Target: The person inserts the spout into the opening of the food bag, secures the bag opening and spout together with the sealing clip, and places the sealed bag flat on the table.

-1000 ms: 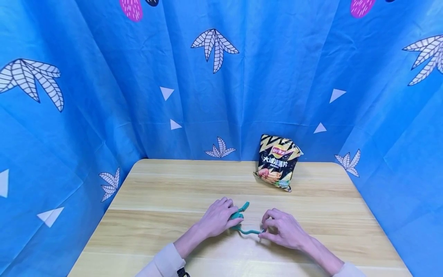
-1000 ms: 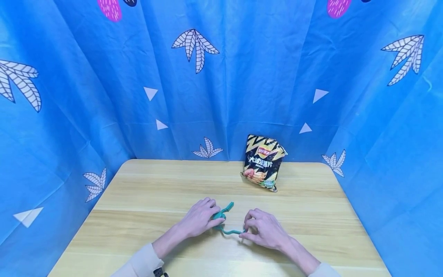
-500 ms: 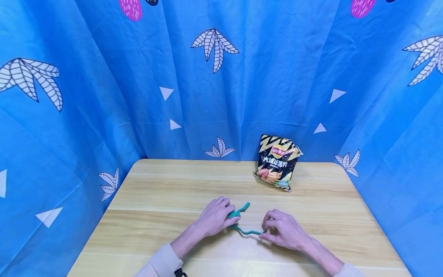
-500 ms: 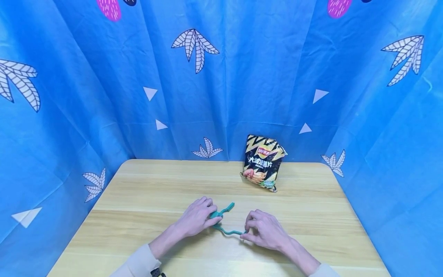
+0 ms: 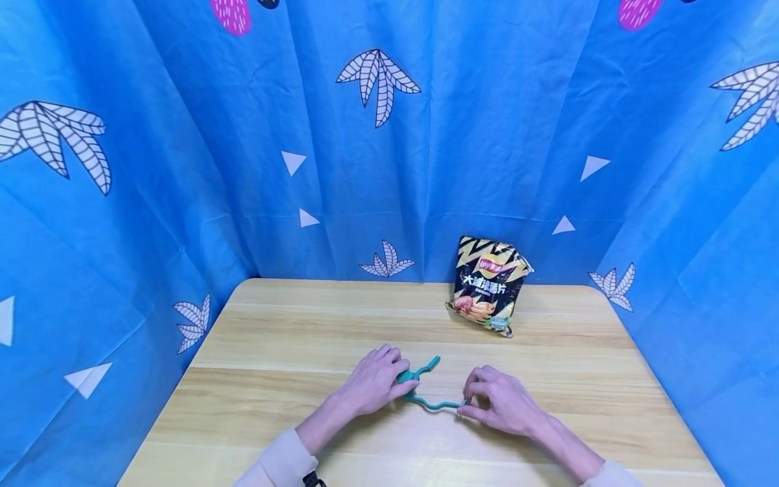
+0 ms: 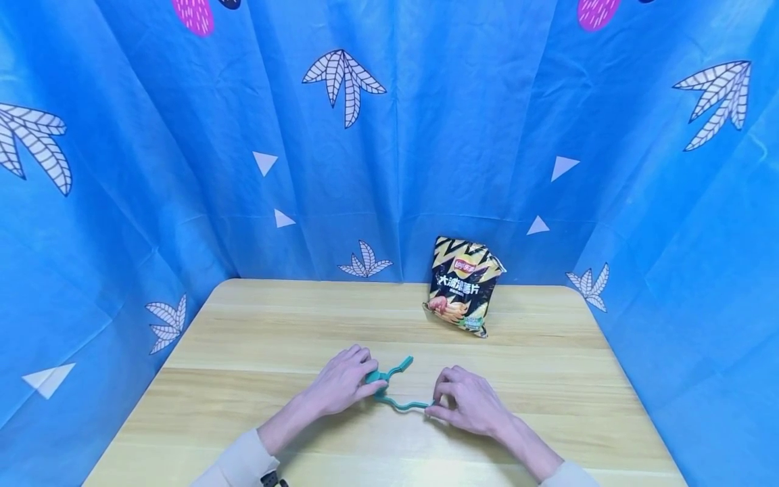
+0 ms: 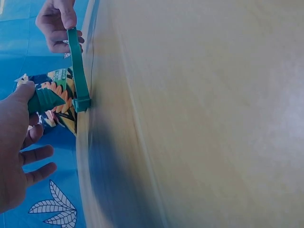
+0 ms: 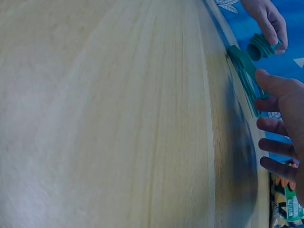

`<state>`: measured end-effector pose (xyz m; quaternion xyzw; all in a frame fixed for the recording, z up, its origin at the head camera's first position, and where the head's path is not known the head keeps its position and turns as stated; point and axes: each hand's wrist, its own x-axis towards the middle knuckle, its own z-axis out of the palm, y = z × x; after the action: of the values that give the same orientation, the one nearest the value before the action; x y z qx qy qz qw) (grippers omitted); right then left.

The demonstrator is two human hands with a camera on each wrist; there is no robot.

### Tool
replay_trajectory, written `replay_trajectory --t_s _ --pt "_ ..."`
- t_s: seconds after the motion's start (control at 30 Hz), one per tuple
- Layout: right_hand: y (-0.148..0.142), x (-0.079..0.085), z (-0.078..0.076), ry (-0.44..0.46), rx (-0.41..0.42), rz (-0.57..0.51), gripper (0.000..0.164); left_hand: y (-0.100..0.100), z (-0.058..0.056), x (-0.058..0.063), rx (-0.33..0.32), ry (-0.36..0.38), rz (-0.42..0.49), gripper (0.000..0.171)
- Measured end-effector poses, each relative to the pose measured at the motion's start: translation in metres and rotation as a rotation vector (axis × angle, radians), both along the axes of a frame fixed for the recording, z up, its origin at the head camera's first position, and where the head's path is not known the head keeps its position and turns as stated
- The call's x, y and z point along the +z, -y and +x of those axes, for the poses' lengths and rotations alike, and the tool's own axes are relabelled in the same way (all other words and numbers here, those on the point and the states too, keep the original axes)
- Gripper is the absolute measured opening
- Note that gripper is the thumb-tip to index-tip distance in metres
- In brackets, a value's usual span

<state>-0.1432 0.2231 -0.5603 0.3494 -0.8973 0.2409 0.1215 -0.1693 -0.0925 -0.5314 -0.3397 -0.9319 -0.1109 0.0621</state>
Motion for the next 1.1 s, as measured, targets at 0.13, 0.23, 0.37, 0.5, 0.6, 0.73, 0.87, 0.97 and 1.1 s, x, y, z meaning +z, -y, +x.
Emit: replay_trajectory --t_s 0.13,0.23,0.37,0.5,0.6,0.73,0.87,0.97,1.1 --pt "-0.001 0.000 -0.002 -0.001 -0.008 0.005 0.023 0.002 0.000 0.001 0.001 0.005 0.007 0.034" --pt "-0.001 -0.001 -0.003 -0.004 -0.015 0.013 0.022 0.003 0.000 0.001 -0.002 0.005 0.016 0.033" --pt "-0.002 -0.003 -0.005 -0.013 -0.027 0.019 0.022 0.003 -0.001 0.000 -0.006 0.005 0.020 0.033" --pt "-0.003 -0.004 -0.006 -0.013 -0.040 0.027 0.022 0.003 -0.001 0.001 -0.004 0.014 0.021 0.033" --pt "-0.004 -0.005 -0.007 -0.012 -0.040 0.038 0.022 0.004 -0.001 0.001 -0.003 0.017 0.024 0.033" --pt "-0.004 -0.005 -0.008 -0.007 -0.030 0.046 0.019 0.004 -0.002 0.001 0.003 0.011 0.028 0.031" --pt "-0.005 -0.001 -0.010 -0.004 -0.029 0.051 0.018 0.004 -0.002 0.001 0.005 0.005 0.029 0.031" --pt "-0.006 0.005 -0.013 -0.018 -0.042 0.063 0.017 0.004 -0.002 0.001 0.002 0.001 0.026 0.031" --pt "-0.008 0.016 -0.018 -0.053 -0.062 0.083 0.017 0.004 -0.001 0.001 -0.001 -0.001 0.027 0.031"
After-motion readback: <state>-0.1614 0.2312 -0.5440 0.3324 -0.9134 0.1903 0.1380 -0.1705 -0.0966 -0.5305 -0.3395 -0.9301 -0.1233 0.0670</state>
